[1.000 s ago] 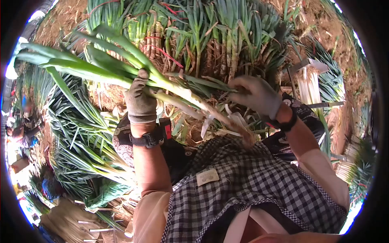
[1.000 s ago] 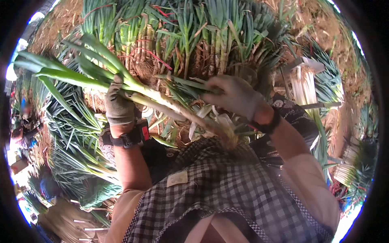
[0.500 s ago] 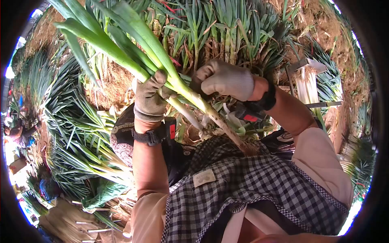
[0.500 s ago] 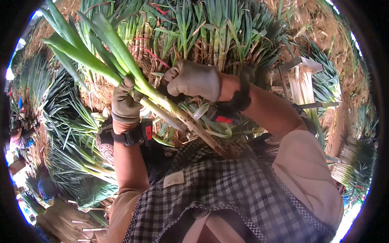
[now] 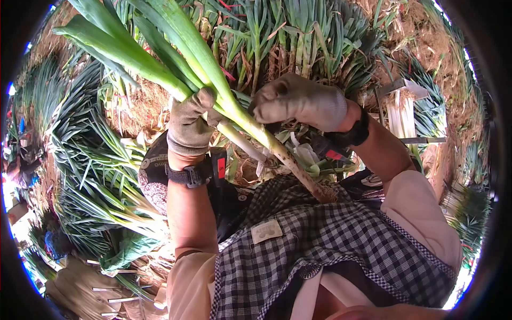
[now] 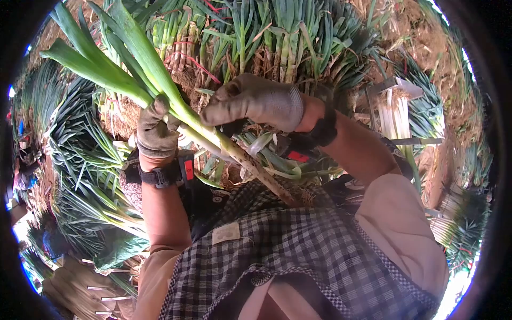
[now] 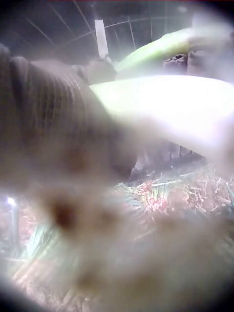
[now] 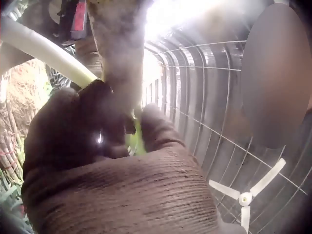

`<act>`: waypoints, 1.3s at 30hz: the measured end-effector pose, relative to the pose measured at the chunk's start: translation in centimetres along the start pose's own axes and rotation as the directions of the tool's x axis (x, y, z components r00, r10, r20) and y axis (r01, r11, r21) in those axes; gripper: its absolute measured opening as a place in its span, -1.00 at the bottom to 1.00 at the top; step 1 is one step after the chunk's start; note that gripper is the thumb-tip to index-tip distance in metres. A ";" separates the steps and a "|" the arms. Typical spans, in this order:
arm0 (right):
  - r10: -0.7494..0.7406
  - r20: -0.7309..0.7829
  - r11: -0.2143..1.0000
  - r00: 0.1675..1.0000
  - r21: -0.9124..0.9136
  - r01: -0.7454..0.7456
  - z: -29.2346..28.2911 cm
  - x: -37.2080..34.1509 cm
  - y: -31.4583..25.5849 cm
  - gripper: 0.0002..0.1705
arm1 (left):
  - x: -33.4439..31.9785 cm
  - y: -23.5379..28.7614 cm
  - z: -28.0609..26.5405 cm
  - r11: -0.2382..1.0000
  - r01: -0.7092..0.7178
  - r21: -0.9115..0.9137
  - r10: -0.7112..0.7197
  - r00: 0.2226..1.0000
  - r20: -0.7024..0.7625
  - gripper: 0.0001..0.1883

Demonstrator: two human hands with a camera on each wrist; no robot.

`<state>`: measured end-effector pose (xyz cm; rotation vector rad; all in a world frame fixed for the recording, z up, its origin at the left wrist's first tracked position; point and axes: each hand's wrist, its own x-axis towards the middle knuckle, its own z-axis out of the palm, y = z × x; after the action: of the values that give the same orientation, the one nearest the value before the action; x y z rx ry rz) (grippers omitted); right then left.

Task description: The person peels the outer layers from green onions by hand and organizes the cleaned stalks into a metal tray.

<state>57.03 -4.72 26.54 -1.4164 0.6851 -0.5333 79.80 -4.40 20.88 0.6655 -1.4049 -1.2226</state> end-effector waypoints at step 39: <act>-0.196 -0.513 0.957 0.836 -0.284 0.050 1.7 3.2 5.4 -0.72 | 2.3 1.0 1.9 0.981 0.081 -0.176 -0.164 0.833 -0.529 -0.87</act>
<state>60.08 -5.26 20.85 -1.5752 1.1512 -0.9971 77.72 -5.54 22.91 0.9246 -0.7990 -1.1058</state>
